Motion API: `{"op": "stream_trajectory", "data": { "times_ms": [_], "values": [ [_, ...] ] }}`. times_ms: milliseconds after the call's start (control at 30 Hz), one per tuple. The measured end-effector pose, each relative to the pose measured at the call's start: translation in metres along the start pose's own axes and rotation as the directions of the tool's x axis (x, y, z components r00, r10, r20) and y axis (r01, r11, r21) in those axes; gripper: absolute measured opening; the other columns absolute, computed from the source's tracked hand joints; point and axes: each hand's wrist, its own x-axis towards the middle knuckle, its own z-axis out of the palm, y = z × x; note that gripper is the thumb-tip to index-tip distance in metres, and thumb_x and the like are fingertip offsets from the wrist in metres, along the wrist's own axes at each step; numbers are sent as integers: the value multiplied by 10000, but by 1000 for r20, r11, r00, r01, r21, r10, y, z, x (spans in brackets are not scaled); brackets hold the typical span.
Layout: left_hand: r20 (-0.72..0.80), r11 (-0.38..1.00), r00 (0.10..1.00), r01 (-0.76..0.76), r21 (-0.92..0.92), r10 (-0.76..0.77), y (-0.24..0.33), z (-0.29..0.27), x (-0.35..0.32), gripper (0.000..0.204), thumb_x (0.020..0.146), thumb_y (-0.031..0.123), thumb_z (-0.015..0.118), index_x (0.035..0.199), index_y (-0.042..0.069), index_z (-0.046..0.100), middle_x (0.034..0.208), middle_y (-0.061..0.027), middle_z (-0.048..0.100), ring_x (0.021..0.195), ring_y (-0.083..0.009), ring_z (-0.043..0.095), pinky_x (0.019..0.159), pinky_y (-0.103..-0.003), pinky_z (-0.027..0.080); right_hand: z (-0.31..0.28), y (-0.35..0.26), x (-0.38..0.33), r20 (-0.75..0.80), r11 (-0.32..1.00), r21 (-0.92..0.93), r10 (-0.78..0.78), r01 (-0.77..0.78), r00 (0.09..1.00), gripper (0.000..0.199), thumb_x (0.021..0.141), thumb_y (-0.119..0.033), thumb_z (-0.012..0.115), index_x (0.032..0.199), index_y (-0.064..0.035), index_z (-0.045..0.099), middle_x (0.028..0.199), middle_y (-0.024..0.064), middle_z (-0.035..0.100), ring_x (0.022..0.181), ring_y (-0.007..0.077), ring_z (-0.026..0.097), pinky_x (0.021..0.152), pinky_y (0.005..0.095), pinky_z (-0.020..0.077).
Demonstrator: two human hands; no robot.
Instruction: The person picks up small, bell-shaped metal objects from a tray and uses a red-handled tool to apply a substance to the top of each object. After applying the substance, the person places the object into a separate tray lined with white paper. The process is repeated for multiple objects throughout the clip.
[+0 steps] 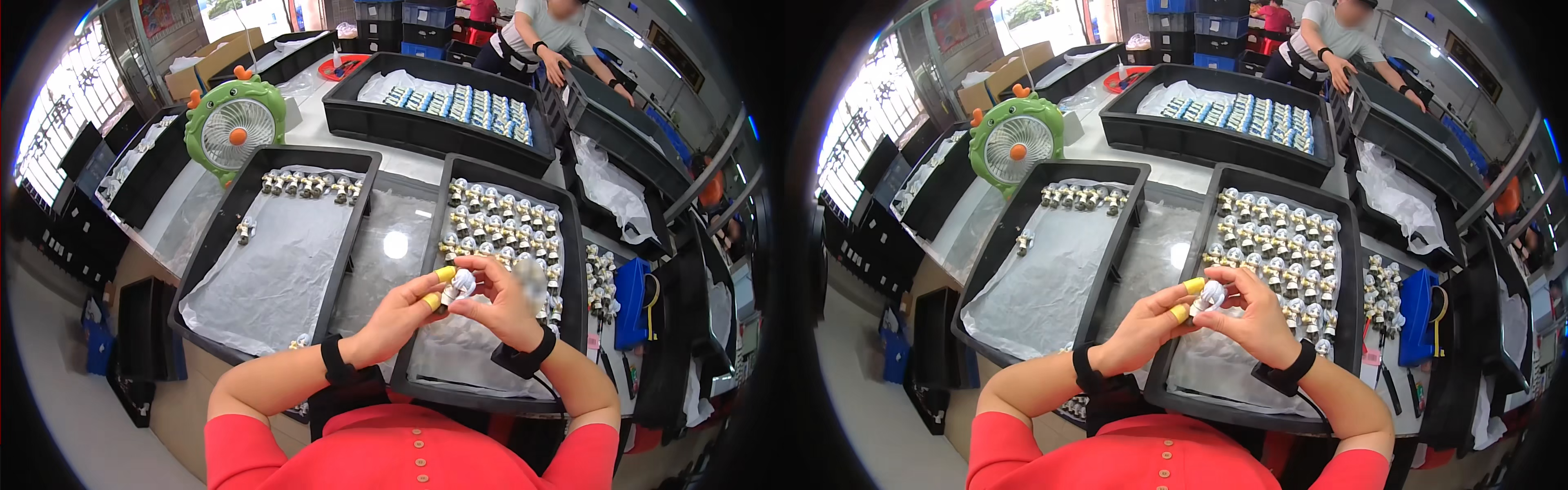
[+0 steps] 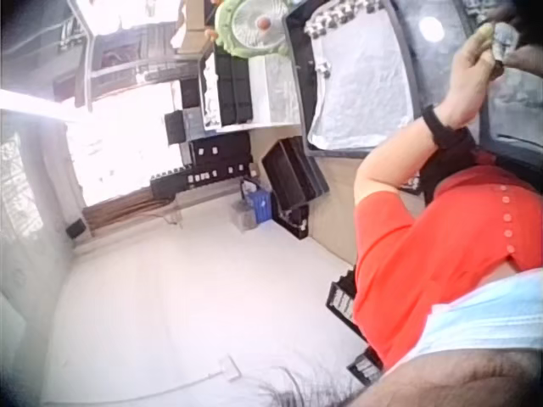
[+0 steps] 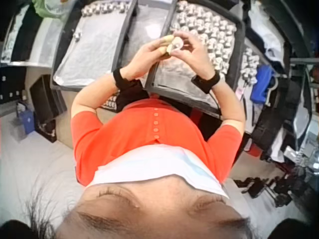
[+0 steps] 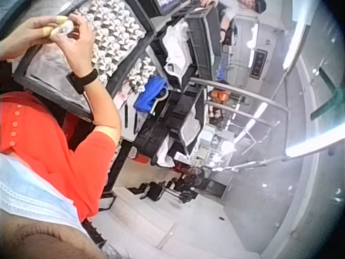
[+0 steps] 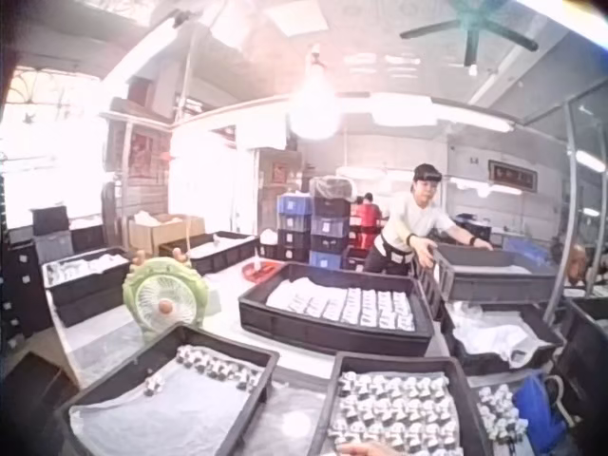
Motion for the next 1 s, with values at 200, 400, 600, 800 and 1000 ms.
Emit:
{"op": "stream_trajectory", "data": {
  "times_ms": [200,400,600,800,1000],
  "values": [
    [-9,959,978,-202,198,207,-12,0,-2,573,880,-46,537,1403,47,321,1182,-44,478,1184,-161,487,919,-268,443,1,7,-5,33,981,193,-45,37,998,473,814,11,656,1250,-25,473,1193,55,528,1011,114,562,868,260,477],
    [-2,952,967,-250,174,255,-12,2,-4,650,852,-90,550,1425,65,285,1154,-58,460,1137,-165,501,895,-271,464,-11,7,0,166,950,297,45,-93,985,414,853,79,541,1245,-34,471,1266,53,485,1082,112,534,893,254,453],
    [69,775,910,-386,501,408,-16,5,-7,677,776,-96,614,1376,56,337,1072,-63,478,1018,-154,512,835,-279,479,-5,14,0,158,945,325,-75,20,984,415,839,145,448,1202,-58,462,1291,68,470,1144,133,502,940,281,425],
    [205,471,827,-482,739,524,-11,14,-8,688,713,-80,644,1336,43,380,1002,-94,472,903,-219,517,742,-302,478,-1,25,-5,122,961,248,-153,120,981,430,818,169,430,1157,-96,408,1339,116,453,1196,139,454,906,268,413],
    [205,447,834,-463,765,512,-13,12,-11,705,707,-27,671,1342,40,373,998,-109,453,883,-236,503,751,-322,468,1,29,-5,75,990,103,-104,96,992,397,808,115,521,1161,-49,446,1230,127,537,1152,171,531,945,304,446]
  ]
}}
